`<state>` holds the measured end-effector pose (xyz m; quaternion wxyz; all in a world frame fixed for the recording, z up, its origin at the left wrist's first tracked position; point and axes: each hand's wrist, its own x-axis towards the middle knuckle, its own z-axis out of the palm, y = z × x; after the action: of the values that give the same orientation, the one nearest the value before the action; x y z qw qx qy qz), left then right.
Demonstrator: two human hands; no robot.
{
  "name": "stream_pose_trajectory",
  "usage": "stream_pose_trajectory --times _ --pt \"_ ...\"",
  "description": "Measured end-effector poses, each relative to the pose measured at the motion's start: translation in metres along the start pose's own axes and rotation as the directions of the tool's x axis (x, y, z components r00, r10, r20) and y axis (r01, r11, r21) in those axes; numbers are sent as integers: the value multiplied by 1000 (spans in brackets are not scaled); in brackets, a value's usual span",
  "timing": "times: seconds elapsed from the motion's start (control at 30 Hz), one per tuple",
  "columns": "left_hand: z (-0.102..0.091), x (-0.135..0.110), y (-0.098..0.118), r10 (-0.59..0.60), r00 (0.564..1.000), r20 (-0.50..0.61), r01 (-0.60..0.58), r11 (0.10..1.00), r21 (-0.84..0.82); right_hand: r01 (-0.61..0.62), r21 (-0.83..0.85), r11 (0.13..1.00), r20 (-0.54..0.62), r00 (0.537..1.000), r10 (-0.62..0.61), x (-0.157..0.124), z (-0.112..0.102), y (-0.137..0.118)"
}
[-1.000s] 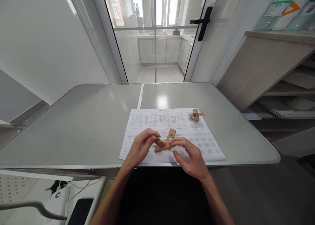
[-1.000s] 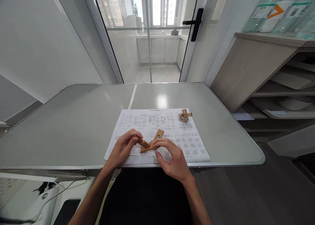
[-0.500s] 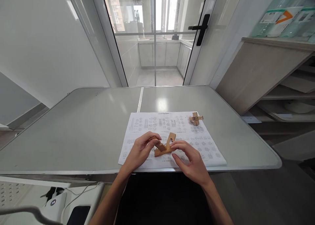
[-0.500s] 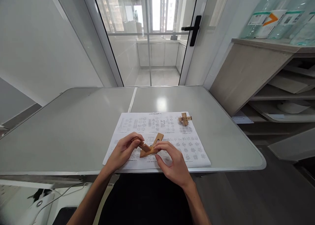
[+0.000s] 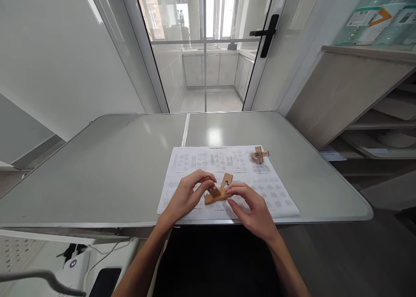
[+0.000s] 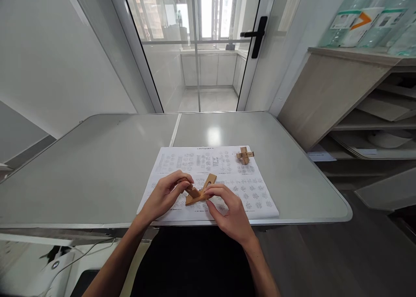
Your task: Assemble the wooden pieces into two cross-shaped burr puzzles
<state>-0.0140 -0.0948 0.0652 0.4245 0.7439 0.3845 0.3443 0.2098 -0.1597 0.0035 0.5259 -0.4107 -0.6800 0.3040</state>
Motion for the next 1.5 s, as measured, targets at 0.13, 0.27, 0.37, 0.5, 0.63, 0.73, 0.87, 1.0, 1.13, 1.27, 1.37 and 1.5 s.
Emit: stream_pose_trajectory --times 0.13,0.27,0.37,0.5,0.63,0.73,0.87,1.0,1.13,1.27,1.37,1.5 --pt "2 1 -1 -19 1000 -11 19 999 -41 -18 47 999 -12 1000 19 -1 -1 1" --pt "11 0 -4 -122 991 -48 109 971 -212 -36 136 990 -48 998 43 -2 -3 4" --pt "20 -2 -10 -200 973 -116 154 935 -320 -54 165 985 -29 998 59 1 -5 5" --pt "29 -3 -19 -301 941 -151 193 850 -490 -64 167 984 -1 998 66 13 -7 3" --pt "33 -2 -22 -388 913 -126 189 677 -712 -59 190 980 -22 998 64 24 -2 2" --pt "35 -1 -19 -411 906 -99 152 535 -831 -32 170 985 -82 996 46 27 6 2" --pt "41 -4 -17 -444 893 -80 116 397 -910 -25 162 986 -42 999 32 24 18 -3" --pt "47 -7 -16 -495 865 -74 100 316 -944 -25 209 978 22 1000 21 19 26 -10" --pt "50 -11 -12 -530 846 -65 89 260 -961 1 222 975 21 1000 -6 17 29 -10" --pt "54 -14 -9 -571 818 -70 81 235 -969 24 194 981 -14 1000 -22 14 32 -5" --pt "56 -16 -8 -569 819 -71 88 246 -965 23 196 980 -24 1000 -19 13 32 -4" --pt "57 -18 -7 -553 830 -74 93 267 -959 -4 226 974 19 1000 0 12 31 -5"
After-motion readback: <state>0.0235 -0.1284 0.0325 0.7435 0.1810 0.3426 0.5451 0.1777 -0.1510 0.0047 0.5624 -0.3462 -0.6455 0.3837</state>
